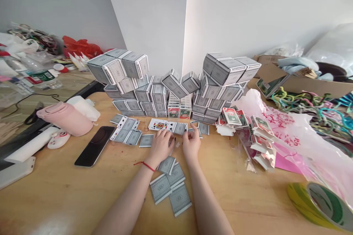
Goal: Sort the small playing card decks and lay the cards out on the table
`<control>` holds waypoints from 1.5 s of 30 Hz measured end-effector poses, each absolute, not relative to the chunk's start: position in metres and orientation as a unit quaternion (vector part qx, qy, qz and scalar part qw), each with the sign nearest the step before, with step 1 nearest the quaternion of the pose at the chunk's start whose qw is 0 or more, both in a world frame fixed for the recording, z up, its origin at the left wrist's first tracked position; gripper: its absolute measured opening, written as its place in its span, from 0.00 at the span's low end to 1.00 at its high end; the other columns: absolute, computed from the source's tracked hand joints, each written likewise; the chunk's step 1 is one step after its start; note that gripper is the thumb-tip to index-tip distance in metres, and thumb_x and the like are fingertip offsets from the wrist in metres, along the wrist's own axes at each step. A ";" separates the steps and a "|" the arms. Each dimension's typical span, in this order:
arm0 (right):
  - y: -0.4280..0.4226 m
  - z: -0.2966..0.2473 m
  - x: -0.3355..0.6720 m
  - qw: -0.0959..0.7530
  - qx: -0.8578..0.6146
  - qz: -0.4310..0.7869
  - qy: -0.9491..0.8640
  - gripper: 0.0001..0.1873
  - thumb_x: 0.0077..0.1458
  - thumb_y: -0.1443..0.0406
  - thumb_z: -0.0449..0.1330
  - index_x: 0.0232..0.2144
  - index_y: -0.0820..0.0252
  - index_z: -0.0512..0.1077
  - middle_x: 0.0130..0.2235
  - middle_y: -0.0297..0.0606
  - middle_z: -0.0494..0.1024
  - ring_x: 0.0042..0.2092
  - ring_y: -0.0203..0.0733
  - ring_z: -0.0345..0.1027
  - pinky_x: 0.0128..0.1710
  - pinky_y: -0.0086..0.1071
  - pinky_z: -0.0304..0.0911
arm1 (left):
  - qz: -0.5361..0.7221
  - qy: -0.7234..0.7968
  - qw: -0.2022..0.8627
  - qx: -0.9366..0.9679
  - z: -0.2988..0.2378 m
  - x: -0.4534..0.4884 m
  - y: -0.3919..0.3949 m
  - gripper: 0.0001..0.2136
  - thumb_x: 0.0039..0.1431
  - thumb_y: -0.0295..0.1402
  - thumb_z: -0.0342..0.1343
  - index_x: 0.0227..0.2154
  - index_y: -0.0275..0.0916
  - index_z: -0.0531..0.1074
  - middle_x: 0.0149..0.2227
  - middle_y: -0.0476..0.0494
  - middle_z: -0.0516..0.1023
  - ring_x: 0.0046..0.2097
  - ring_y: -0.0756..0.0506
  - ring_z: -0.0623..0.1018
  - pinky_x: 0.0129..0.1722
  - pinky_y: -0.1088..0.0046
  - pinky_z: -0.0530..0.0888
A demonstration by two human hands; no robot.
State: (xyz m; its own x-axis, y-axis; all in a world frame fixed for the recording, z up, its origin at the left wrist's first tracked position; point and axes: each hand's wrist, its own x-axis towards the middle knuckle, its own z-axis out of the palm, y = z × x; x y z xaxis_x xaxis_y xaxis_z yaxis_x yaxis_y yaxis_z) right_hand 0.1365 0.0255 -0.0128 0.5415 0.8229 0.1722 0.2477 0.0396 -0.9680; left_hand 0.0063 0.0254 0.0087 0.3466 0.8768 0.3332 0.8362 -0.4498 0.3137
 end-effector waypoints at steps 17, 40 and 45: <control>0.032 -0.028 0.141 0.494 -0.632 0.173 -0.572 0.20 0.48 0.63 0.54 0.45 0.59 0.68 0.49 0.47 0.69 0.31 0.39 0.68 0.38 0.38 0.64 | 0.275 0.535 0.050 0.797 0.006 0.005 0.028 0.13 0.58 0.34 0.43 0.21 0.38 0.67 0.29 0.42 0.69 0.37 0.45 0.68 0.35 0.68 0.61; 0.027 -0.014 0.140 0.617 -0.635 0.171 -0.432 0.18 0.53 0.57 0.50 0.37 0.62 0.73 0.40 0.42 0.76 0.41 0.43 0.69 0.43 0.35 0.61 | 0.455 0.581 0.149 0.658 -0.007 -0.003 0.041 0.13 0.60 0.33 0.39 0.21 0.38 0.60 0.27 0.45 0.67 0.32 0.48 0.69 0.34 0.72 0.64; 0.020 -0.006 0.140 0.614 -0.669 0.162 -0.385 0.22 0.54 0.54 0.48 0.25 0.63 0.73 0.29 0.41 0.77 0.31 0.40 0.68 0.31 0.29 0.59 | 0.434 0.586 0.136 0.671 -0.007 -0.001 0.042 0.11 0.58 0.32 0.42 0.21 0.38 0.61 0.27 0.45 0.67 0.33 0.48 0.68 0.34 0.72 0.64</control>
State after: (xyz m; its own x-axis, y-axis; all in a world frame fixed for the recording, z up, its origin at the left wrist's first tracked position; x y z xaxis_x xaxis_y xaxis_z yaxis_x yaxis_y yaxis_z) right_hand 0.1399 0.0202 -0.0059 0.6506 0.7149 0.2561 0.3159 0.0519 -0.9474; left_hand -0.0010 0.0415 -0.0068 -0.0621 0.9038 0.4234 0.6686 -0.2773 0.6899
